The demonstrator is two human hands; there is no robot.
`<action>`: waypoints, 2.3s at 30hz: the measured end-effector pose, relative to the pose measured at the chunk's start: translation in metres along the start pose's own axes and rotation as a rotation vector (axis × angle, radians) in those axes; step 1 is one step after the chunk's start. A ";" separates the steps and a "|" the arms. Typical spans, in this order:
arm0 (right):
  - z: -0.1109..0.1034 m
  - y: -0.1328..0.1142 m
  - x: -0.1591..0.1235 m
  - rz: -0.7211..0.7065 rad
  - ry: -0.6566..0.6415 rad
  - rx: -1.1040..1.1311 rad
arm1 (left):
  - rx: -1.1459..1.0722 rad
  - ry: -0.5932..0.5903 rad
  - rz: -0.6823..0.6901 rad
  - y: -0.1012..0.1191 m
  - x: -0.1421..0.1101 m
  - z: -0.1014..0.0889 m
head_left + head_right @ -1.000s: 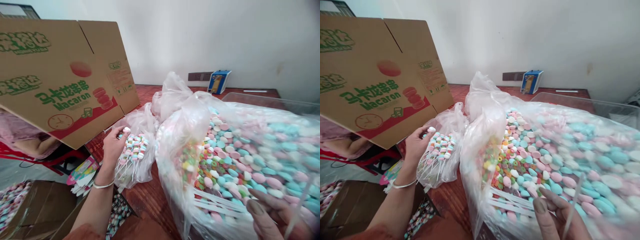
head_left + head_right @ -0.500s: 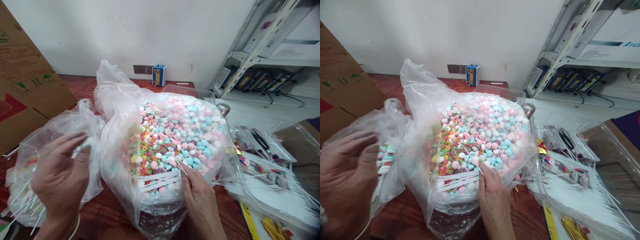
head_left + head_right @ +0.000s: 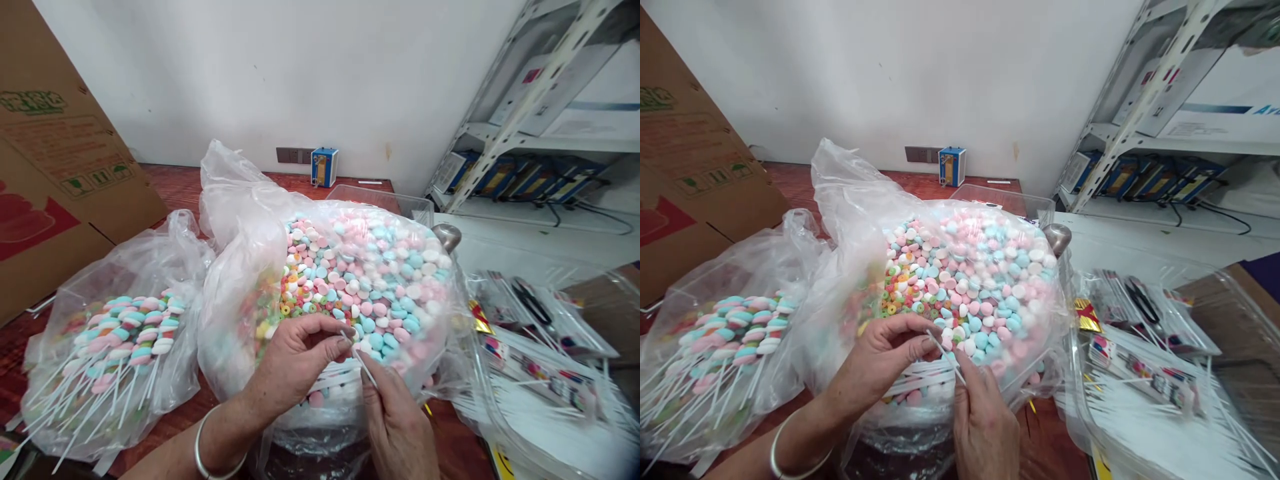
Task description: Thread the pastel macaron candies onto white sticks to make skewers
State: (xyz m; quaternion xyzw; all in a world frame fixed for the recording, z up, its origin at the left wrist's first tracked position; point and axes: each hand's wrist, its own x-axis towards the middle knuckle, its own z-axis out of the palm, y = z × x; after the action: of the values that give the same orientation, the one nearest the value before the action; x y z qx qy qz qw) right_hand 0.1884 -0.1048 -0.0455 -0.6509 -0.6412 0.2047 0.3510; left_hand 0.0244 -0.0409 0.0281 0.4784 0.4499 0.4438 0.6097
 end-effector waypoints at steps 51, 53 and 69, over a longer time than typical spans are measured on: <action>0.012 -0.029 0.087 -0.006 -0.032 -0.157 | 1.224 -0.176 0.467 -0.008 0.025 -0.046; 0.009 -0.031 0.081 0.069 0.003 0.046 | 0.995 -0.088 0.460 -0.010 0.021 -0.044; 0.015 -0.039 0.057 0.176 -0.217 0.952 | 0.509 -0.065 0.436 -0.020 0.016 -0.036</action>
State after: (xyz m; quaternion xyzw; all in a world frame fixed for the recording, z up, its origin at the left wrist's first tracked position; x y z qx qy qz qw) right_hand 0.1560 -0.0485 -0.0167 -0.4449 -0.4523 0.5703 0.5218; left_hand -0.0054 -0.0221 0.0020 0.7143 0.4138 0.4217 0.3751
